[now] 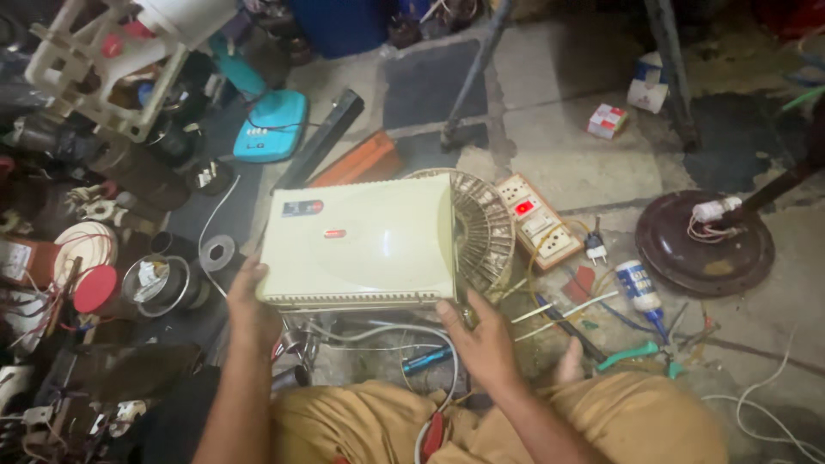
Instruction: The person uses a screwdriver to tighten screws on a small black component attached to a white plastic casing. They then close the casing, plug a power cord into a nearby extension board, and open the casing again to inspect the internal wiring.
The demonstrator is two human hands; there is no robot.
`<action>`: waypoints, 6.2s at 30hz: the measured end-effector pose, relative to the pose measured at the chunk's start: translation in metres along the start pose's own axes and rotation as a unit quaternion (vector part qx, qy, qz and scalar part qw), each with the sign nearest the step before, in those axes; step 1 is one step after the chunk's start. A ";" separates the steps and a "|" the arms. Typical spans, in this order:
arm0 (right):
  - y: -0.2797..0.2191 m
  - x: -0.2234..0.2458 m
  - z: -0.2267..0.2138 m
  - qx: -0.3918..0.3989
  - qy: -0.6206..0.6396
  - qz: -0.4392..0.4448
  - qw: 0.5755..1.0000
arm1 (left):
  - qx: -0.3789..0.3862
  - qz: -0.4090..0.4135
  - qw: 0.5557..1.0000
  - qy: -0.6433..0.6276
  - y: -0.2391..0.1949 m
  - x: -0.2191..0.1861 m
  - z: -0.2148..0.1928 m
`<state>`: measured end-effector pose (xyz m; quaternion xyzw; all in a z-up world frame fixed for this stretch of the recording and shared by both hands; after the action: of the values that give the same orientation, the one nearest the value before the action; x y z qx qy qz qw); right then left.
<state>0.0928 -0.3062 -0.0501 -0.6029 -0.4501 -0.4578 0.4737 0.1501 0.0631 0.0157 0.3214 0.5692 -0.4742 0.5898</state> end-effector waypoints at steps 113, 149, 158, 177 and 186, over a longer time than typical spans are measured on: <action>0.106 -0.025 -0.167 -0.156 -0.269 -0.147 0.939 | -0.094 -0.067 0.993 -0.004 0.007 0.053 -0.053; 0.148 0.010 0.002 -0.022 0.250 0.062 0.966 | -0.109 0.095 0.987 -0.070 0.010 0.044 -0.056; 0.182 0.040 0.036 -0.050 -0.034 -0.058 0.996 | -0.048 -0.111 0.991 -0.053 0.021 0.050 -0.036; 0.144 0.050 -0.007 -0.158 0.008 -0.104 0.982 | 0.140 -0.039 0.989 -0.018 0.095 0.016 0.019; 0.101 0.031 -0.085 -0.163 0.155 0.044 0.973 | -0.036 0.155 0.963 0.218 0.062 -0.036 0.004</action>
<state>0.1859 -0.4016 -0.0250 -0.6132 -0.2632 -0.5914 0.4526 0.2123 0.0876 0.0419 0.4801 0.6440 -0.2742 0.5287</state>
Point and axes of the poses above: each hand's wrist, its own y-axis towards the middle knuckle, its own z-axis out of the palm, x = y × z, the point moved 7 cm from there along y, towards the middle knuckle, and after that the axes turned 11 degrees about y, right-handed, at the moved point
